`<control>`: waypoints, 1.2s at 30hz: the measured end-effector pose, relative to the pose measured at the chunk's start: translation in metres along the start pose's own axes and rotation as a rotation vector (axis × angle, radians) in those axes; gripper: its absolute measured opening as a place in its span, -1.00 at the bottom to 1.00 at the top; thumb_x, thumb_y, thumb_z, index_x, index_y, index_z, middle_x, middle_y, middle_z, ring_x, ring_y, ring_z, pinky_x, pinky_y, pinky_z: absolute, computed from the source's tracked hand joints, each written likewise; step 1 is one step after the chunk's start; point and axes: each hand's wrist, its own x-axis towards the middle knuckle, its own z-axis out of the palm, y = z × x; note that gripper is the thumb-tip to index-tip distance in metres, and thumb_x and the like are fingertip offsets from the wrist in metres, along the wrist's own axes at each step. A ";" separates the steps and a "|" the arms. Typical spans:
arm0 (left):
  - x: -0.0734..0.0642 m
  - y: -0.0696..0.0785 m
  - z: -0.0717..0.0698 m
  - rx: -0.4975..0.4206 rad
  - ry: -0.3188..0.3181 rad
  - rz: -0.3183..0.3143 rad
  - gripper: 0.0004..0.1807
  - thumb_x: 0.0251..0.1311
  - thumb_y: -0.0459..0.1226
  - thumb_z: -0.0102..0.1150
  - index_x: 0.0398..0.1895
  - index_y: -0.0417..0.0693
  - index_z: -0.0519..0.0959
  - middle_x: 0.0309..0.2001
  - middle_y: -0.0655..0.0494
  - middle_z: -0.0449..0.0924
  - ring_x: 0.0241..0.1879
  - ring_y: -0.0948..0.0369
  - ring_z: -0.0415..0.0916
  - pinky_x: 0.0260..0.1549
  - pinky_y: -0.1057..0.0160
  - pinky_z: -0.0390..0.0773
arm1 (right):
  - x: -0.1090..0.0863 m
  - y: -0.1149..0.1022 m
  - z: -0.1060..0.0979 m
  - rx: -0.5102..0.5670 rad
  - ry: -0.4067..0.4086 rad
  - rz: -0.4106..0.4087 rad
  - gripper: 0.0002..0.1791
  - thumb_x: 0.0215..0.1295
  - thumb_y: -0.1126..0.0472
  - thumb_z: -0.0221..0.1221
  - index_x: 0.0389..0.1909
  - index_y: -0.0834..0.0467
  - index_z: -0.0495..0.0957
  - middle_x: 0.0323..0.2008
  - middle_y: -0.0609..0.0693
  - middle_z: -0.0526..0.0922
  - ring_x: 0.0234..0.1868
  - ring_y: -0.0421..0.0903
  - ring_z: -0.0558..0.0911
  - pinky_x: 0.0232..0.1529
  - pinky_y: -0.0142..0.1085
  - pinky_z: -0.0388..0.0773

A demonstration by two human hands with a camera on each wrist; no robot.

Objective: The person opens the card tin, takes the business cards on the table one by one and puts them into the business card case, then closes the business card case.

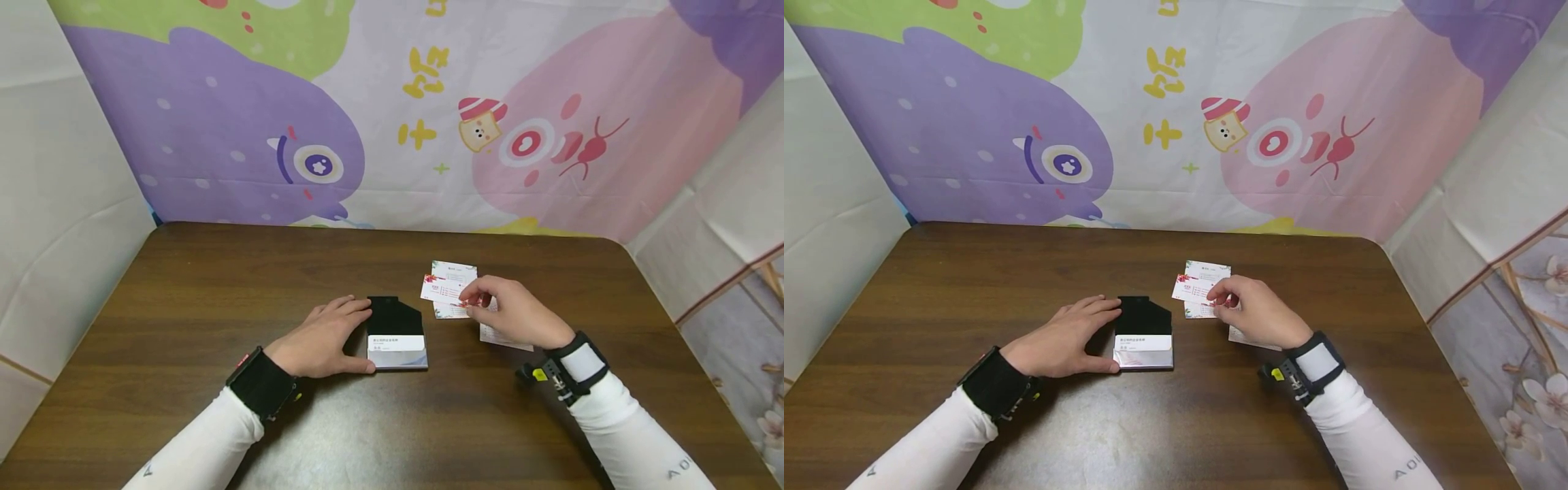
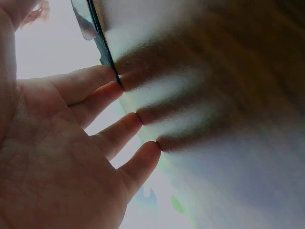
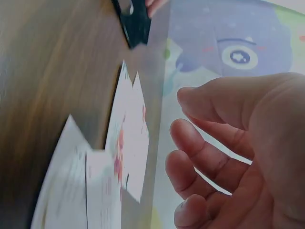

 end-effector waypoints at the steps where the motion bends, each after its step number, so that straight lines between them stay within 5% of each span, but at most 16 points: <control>1: 0.000 0.000 0.000 -0.001 0.000 0.000 0.06 0.20 0.25 0.45 0.57 -0.23 0.36 0.62 -0.10 0.22 0.63 -0.18 0.02 0.46 -0.33 0.16 | -0.001 0.002 -0.002 -0.008 0.003 0.004 -0.82 0.39 0.29 0.38 -0.03 0.16 0.70 -0.24 -0.13 0.65 -0.17 -0.08 0.55 -0.15 -0.17 0.52; 17: -0.001 0.000 -0.001 -0.007 -0.006 -0.003 0.06 0.21 0.25 0.44 0.59 -0.23 0.34 0.62 -0.09 0.21 0.63 -0.18 0.00 0.47 -0.33 0.15 | -0.012 0.034 -0.027 -0.054 -0.029 0.110 -0.67 0.42 0.25 0.36 0.17 0.15 0.69 0.06 0.05 0.70 -0.01 0.04 0.56 0.08 0.04 0.56; 36: -0.002 0.002 -0.004 -0.003 -0.002 0.003 0.06 0.21 0.24 0.45 0.58 -0.24 0.35 0.62 -0.10 0.22 0.63 -0.18 0.00 0.45 -0.35 0.17 | -0.019 0.080 -0.039 -0.111 -0.107 0.124 -0.44 0.31 0.20 0.48 0.31 0.18 0.63 0.19 0.18 0.61 0.17 0.18 0.56 0.19 0.16 0.51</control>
